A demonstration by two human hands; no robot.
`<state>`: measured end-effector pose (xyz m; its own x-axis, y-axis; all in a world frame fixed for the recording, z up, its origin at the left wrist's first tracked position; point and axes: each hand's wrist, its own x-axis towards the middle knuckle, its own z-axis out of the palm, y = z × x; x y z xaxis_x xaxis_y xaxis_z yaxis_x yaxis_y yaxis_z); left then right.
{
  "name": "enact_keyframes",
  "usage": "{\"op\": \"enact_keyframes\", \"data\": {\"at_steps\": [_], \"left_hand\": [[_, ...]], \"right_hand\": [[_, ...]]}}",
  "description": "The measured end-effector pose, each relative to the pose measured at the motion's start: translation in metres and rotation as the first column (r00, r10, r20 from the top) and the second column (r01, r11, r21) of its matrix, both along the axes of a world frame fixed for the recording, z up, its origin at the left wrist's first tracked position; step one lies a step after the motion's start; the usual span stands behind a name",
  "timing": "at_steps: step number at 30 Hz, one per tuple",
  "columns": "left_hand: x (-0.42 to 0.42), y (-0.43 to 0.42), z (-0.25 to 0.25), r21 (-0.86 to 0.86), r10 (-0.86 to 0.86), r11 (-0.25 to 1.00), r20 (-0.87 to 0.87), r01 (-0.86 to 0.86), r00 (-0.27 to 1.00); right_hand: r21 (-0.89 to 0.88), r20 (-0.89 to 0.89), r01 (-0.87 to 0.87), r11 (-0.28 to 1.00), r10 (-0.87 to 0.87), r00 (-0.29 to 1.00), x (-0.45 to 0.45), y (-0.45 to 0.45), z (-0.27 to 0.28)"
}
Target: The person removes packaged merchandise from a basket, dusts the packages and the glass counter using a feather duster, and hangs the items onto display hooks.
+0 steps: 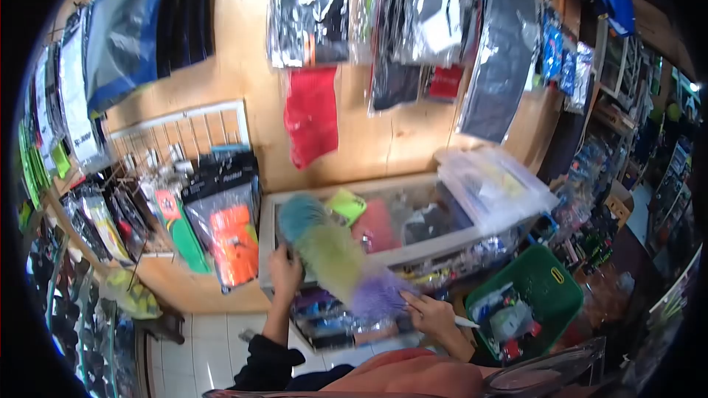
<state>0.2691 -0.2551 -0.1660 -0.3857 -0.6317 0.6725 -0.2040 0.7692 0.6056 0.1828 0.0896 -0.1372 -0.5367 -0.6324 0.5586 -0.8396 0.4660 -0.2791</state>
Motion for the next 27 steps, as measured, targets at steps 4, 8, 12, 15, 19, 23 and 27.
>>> {"op": "enact_keyframes", "data": {"at_steps": [4,8,12,15,19,23,27], "left_hand": [[0.0,0.007,0.011,0.063,-0.099,0.993,0.011,0.098,0.995],[-0.003,0.015,0.018,0.105,-0.04,0.993,-0.122,0.053,0.992],[0.003,0.009,0.044,0.316,-0.141,0.926,-0.218,0.206,0.966],[-0.003,-0.023,0.061,0.146,-0.148,0.974,-0.178,0.175,0.973],[0.0,-0.044,0.115,0.167,-0.149,0.962,-0.336,0.215,0.93],[0.037,-0.039,0.186,0.217,-0.129,0.954,-0.326,0.207,0.937],[0.083,-0.047,0.238,0.041,-0.227,0.968,-0.266,0.246,0.937]], "right_hand": [[0.045,-0.015,0.198,0.979,-0.198,0.98,-0.064,-0.001,0.014],[0.081,-0.054,0.338,0.938,-0.335,0.941,-0.119,-0.021,0.023],[0.103,-0.097,0.367,0.924,-0.358,0.929,-0.159,-0.032,0.012],[0.127,-0.125,0.349,0.929,-0.334,0.934,-0.169,-0.029,0.012],[0.229,-0.253,0.417,0.88,-0.36,0.898,-0.169,-0.027,0.015],[0.183,-0.302,0.454,0.872,-0.39,0.87,-0.135,-0.048,0.054],[0.078,-0.332,0.241,0.967,-0.203,0.921,-0.076,-0.093,0.132]]}}
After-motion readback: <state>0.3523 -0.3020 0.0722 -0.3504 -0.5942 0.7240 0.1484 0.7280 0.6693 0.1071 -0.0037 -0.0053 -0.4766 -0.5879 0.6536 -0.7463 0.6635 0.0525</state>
